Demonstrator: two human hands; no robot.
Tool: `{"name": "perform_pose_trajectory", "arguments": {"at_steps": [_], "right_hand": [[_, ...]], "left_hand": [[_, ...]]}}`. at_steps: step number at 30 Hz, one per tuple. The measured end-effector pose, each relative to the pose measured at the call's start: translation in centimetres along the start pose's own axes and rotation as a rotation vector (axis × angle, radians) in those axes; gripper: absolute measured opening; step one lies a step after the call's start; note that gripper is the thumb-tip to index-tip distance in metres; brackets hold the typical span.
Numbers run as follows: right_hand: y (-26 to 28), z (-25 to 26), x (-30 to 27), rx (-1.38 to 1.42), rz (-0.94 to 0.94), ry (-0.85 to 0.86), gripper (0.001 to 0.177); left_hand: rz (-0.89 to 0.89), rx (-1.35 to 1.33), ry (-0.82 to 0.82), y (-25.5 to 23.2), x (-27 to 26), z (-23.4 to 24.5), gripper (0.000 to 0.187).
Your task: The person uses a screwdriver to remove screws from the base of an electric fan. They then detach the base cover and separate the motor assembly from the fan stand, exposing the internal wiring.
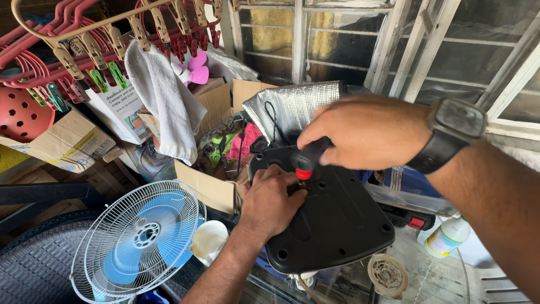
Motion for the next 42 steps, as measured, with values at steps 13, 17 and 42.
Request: {"name": "perform_pose_trajectory", "arguments": {"at_steps": [13, 17, 42], "right_hand": [[0.0, -0.9, -0.3, 0.067, -0.035, -0.014, 0.038], [2.3, 0.1, -0.9, 0.231, 0.391, -0.143, 0.039], [0.3, 0.0, 0.1, 0.008, -0.061, -0.073, 0.036]], "left_hand": [[-0.023, -0.001, 0.001, -0.7, -0.2, -0.2, 0.024], [-0.003, 0.004, 0.021, -0.8, -0.4, -0.1, 0.029], [-0.025, 0.010, -0.023, 0.2, -0.7, 0.4, 0.033]]}}
Point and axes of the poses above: each hand's wrist, its own x-axis towards the middle knuckle, its own z-axis out of the back of the hand, y = z × x, the point moved 10 cm from there along x, towards the middle knuckle, and after that the axes turned 1 degree about -x, right-handed, at the moved point
